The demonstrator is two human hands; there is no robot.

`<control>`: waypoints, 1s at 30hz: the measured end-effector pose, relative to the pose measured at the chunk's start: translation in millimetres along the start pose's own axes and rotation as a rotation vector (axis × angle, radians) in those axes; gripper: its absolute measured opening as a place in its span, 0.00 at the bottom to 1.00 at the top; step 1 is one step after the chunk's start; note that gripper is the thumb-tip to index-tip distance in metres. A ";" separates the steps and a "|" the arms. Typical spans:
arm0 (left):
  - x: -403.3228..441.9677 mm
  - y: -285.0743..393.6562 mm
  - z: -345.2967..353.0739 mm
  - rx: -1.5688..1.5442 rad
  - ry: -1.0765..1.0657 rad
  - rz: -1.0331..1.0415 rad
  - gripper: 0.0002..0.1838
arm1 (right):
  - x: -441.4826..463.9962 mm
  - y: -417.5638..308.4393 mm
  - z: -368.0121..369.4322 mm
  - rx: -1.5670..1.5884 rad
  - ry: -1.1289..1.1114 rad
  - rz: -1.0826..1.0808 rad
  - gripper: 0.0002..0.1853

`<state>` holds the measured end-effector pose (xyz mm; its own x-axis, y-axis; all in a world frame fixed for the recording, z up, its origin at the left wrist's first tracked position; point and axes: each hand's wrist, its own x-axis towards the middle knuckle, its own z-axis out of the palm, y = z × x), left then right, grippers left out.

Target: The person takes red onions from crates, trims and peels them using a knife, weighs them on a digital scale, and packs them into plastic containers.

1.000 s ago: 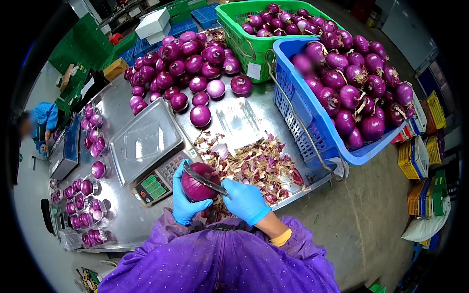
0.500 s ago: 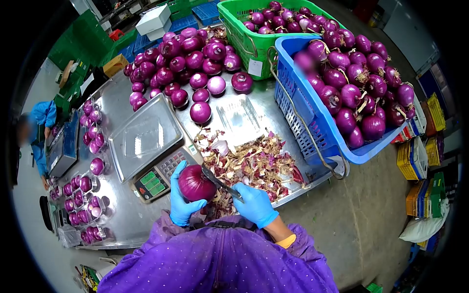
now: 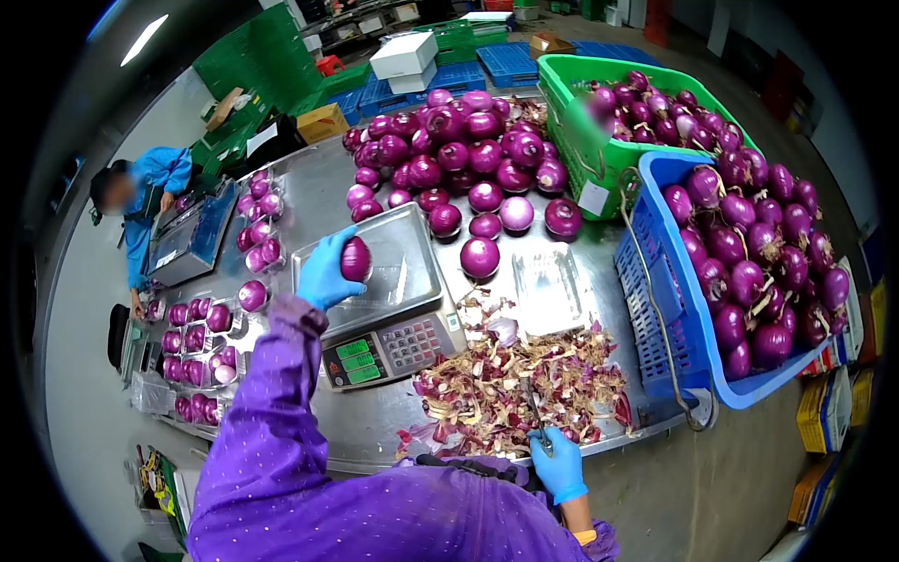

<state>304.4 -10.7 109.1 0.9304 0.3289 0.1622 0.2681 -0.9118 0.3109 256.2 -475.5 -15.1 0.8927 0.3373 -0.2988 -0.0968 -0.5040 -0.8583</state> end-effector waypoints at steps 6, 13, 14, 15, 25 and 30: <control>24.5 -16.1 8.6 0.271 -0.423 0.003 0.54 | 6.4 -5.7 10.0 -0.029 -0.037 -0.009 0.07; -5.4 -72.0 -43.6 -0.176 0.289 0.036 0.45 | 17.4 -2.3 11.4 -0.004 -0.103 0.076 0.08; -17.2 -80.4 -52.3 -0.253 0.343 0.036 0.44 | 19.1 -2.6 12.0 0.007 -0.120 0.110 0.08; -28.1 -85.1 -60.8 -0.330 0.399 0.037 0.44 | 21.7 -0.3 14.1 0.014 -0.124 0.066 0.07; -74.1 -74.6 -62.2 -0.444 0.178 -0.117 0.41 | 33.8 -23.2 25.7 0.021 -0.245 0.024 0.07; -36.8 -57.6 -15.2 -0.474 0.070 -0.105 0.45 | 31.7 -6.9 26.2 0.073 -0.213 0.028 0.07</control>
<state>250.9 33.4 99.5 0.8811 0.4434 0.1644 0.2010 -0.6658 0.7185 273.7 -440.5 -29.6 0.7770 0.4882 -0.3974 -0.1584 -0.4594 -0.8740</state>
